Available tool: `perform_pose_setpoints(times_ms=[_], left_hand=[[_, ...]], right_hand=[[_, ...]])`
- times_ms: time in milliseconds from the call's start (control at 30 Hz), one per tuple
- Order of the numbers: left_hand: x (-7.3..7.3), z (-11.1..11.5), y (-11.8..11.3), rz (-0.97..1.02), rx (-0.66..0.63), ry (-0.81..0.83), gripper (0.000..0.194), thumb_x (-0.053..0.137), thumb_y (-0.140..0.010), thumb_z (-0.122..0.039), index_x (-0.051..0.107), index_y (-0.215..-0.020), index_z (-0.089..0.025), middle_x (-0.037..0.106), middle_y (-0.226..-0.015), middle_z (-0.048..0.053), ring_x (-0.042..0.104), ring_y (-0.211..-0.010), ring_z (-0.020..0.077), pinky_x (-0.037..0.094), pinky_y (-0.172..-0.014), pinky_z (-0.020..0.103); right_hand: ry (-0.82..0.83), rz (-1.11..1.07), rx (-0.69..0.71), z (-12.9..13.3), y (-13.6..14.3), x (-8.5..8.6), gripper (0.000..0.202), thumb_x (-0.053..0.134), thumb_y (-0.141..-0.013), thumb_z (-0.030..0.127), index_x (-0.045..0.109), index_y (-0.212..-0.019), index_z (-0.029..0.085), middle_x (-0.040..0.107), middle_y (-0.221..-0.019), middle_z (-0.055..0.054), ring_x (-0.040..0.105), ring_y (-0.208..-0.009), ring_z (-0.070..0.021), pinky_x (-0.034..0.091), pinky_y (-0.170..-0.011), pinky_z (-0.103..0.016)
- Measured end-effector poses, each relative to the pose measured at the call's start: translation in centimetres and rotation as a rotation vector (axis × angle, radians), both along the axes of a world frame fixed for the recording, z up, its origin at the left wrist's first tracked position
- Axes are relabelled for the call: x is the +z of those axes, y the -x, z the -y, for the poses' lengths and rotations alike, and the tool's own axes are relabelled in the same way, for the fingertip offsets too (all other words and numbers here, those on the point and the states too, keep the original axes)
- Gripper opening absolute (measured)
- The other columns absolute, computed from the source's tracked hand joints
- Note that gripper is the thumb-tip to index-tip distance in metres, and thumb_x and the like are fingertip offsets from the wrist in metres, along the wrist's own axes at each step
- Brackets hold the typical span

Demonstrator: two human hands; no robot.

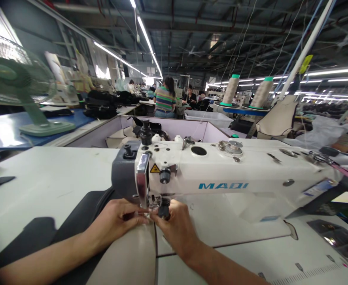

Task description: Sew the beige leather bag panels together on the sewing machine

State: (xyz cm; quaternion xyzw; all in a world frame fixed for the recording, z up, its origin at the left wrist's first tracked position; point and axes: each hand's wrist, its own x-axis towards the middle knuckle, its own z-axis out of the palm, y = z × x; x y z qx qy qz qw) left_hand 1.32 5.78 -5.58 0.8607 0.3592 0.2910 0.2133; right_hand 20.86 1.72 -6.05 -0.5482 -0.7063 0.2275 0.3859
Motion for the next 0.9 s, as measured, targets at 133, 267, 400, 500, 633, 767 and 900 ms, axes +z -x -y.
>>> perform_pose_setpoints(times_ms=[133,267,400,500,633,767,900], left_hand=[[0.1,0.0,-0.2,0.005,0.014,0.031,0.013,0.067,-0.084,-0.022,0.076,-0.088,-0.029,0.073,-0.08,-0.004,0.065,-0.069,0.0115,0.043,-0.066,0.019],[0.0,-0.1,-0.3,-0.04,0.072,-0.016,0.016,0.064,-0.08,-0.013,0.074,-0.071,-0.022,0.065,-0.058,-0.004,0.056,-0.05,0.0083,0.036,-0.054,0.019],[-0.3,-0.4,-0.4,-0.029,0.119,-0.052,0.02,0.062,-0.077,-0.01,0.066,-0.059,-0.017,0.061,-0.054,-0.003,0.053,-0.05,0.0081,0.033,-0.052,0.019],[-0.6,-0.4,-0.4,-0.025,0.133,-0.066,0.021,0.061,-0.076,-0.01,0.061,-0.055,-0.016,0.058,-0.053,-0.004,0.051,-0.049,0.0077,0.032,-0.052,0.019],[-0.8,-0.3,-0.4,-0.028,0.149,-0.078,0.021,0.059,-0.076,-0.012,0.058,-0.055,-0.016,0.056,-0.053,-0.003,0.049,-0.05,0.008,0.032,-0.053,0.02],[-0.8,-0.4,-0.5,-0.031,0.153,-0.082,0.019,0.058,-0.076,-0.013,0.057,-0.057,-0.017,0.058,-0.057,-0.003,0.052,-0.053,0.0091,0.033,-0.054,0.021],[-0.9,-0.5,-0.4,-0.028,0.148,-0.084,0.021,0.058,-0.075,-0.012,0.055,-0.055,-0.017,0.059,-0.058,-0.003,0.053,-0.054,0.0091,0.033,-0.055,0.02]], right_hand=[[-0.019,0.031,-0.043,-0.2,0.2,-0.8,0.008,0.069,-0.081,0.023,0.074,-0.075,0.021,0.07,-0.072,-0.003,0.065,-0.068,-0.0191,0.048,-0.064,-0.024],[-0.009,0.075,-0.039,-0.2,0.0,-0.6,0.009,0.069,-0.081,0.023,0.073,-0.073,0.021,0.07,-0.072,-0.002,0.065,-0.069,-0.0187,0.048,-0.065,-0.024],[0.046,0.064,-0.105,0.0,-0.4,0.4,0.015,0.07,-0.08,0.026,0.071,-0.069,0.017,0.068,-0.067,-0.002,0.064,-0.063,-0.0182,0.046,-0.057,-0.023],[0.067,0.044,-0.135,0.0,-0.5,0.6,0.02,0.068,-0.081,0.029,0.07,-0.065,0.016,0.067,-0.064,-0.002,0.064,-0.062,-0.0188,0.044,-0.054,-0.023],[0.055,0.039,-0.115,-0.1,-0.5,0.2,0.02,0.067,-0.082,0.03,0.069,-0.066,0.017,0.067,-0.065,-0.003,0.064,-0.063,-0.0189,0.045,-0.056,-0.023],[0.044,0.04,-0.112,-0.1,-0.4,0.1,0.017,0.067,-0.082,0.03,0.071,-0.071,0.017,0.068,-0.069,-0.003,0.064,-0.064,-0.0192,0.047,-0.059,-0.024],[0.044,0.034,-0.118,0.0,-0.4,0.2,0.016,0.067,-0.081,0.03,0.071,-0.073,0.017,0.069,-0.07,-0.004,0.064,-0.065,-0.0197,0.047,-0.06,-0.025]])
